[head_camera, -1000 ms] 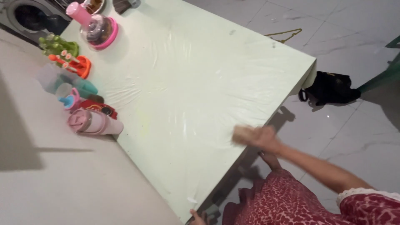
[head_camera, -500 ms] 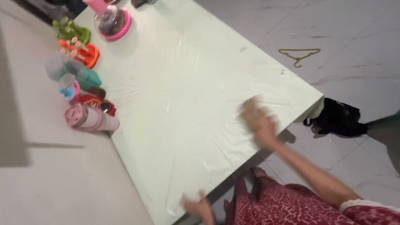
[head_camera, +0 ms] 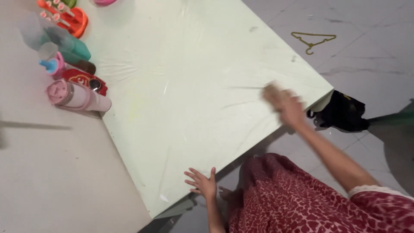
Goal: Wiping down a large table covered in plastic using a cloth and then folding the cloth.
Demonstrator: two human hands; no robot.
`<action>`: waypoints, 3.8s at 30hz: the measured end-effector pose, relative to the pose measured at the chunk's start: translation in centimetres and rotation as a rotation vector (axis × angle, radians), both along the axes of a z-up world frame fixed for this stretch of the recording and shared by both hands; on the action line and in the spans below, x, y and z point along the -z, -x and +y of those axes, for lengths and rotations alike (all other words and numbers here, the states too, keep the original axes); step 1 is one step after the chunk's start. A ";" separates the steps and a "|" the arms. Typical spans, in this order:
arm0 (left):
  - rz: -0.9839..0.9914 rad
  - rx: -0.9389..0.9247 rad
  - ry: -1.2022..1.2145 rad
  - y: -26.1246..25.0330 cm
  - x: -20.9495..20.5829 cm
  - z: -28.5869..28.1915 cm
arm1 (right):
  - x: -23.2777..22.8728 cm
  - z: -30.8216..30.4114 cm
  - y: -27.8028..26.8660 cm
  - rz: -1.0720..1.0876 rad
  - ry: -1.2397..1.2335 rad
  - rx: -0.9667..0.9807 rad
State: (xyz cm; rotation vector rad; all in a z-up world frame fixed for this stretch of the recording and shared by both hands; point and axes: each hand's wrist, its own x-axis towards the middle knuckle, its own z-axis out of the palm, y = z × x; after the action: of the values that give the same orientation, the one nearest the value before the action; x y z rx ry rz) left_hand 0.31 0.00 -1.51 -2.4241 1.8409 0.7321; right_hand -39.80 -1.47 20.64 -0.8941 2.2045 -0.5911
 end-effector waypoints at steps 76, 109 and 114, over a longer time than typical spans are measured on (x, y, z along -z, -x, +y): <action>-0.133 0.131 -0.299 10.1 -7.6 -18.3 | 16.4 -25.8 -15.7 0.393 0.485 -0.899; 0.142 0.259 0.272 -10.1 -6.2 -9.9 | 21.6 2.5 2.0 0.789 0.026 0.288; -0.002 0.095 0.406 -19.3 -2.6 -4.4 | 20.1 0.2 -12.7 0.399 -0.036 0.155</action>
State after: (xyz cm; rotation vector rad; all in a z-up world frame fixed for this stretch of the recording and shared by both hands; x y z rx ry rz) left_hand 19.61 -4.42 1.12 -2.5255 2.2760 0.3766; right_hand -27.11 -1.28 0.57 -0.8877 2.6529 -0.4717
